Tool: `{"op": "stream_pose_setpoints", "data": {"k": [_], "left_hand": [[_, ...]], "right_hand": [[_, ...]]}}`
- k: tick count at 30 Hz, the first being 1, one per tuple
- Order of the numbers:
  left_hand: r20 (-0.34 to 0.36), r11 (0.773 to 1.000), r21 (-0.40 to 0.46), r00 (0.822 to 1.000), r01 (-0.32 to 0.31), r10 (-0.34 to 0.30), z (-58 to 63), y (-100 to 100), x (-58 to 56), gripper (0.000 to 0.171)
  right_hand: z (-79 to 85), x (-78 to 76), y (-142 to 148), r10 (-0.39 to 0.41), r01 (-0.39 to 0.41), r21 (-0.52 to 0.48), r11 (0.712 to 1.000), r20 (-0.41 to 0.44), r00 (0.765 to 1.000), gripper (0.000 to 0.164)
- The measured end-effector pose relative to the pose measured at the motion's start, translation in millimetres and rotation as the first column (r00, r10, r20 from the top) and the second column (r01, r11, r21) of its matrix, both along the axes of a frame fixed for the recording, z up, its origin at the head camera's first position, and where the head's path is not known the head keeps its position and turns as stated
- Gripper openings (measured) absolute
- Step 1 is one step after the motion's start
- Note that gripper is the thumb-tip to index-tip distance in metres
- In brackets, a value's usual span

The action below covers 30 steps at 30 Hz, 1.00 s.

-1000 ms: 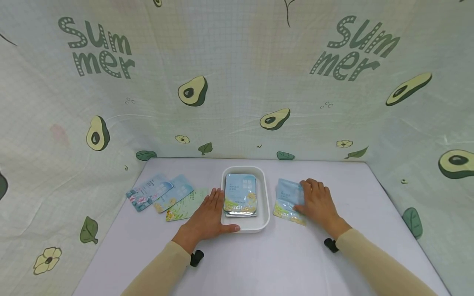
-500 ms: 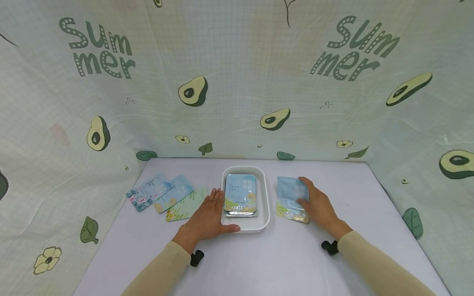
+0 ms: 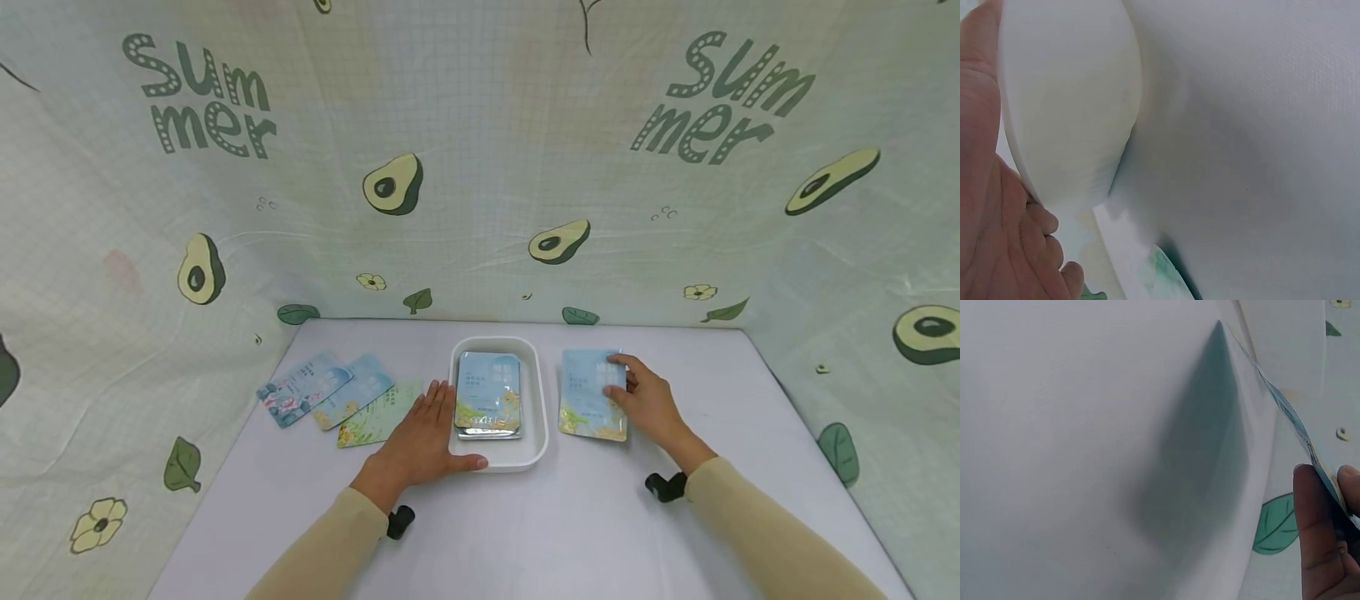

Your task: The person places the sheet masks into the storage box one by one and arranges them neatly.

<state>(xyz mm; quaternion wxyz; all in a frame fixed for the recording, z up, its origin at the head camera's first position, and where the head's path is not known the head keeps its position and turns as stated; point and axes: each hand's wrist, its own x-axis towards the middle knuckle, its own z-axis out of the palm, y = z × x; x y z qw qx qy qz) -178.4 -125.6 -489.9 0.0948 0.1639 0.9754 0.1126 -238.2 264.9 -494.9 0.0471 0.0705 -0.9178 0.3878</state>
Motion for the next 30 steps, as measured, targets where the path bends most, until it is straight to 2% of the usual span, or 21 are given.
{"op": "stream_pose_setpoints", "data": {"k": [7, 15, 19, 24, 30], "left_hand": [[-0.014, 1.000, -0.015, 1.000, 0.004, -0.005, 0.3, 1.1, -1.2, 0.135], [-0.009, 1.000, -0.008, 1.000, 0.002, -0.002, 0.8, 2.2, -1.0, 0.136], [-0.008, 1.000, -0.007, 1.000, 0.000, 0.000, 1.2, 2.5, -0.7, 0.136], [-0.015, 1.000, -0.016, 1.000, 0.001, -0.001, 0.7, 1.8, -0.4, 0.135], [-0.021, 1.000, -0.023, 1.000, -0.001, 0.000, 0.4, 0.9, -0.2, 0.135]], "right_hand": [[10.0, -5.9, -2.4, -0.014, 0.014, 0.013, 1.000, 0.001, 1.000, 0.054], [33.0, -15.1, -8.1, -0.016, 0.016, -0.007, 1.000, -0.031, 0.999, 0.053], [46.0, -21.2, -14.2, -0.015, 0.013, -0.043, 0.999, -0.043, 0.999, 0.053], [60.1, -25.4, -32.3, -0.017, 0.015, -0.135, 0.991, -0.015, 1.000, 0.054], [59.1, -27.4, -68.4, 0.029, -0.017, -0.225, 0.974, 0.048, 0.998, 0.055]]}}
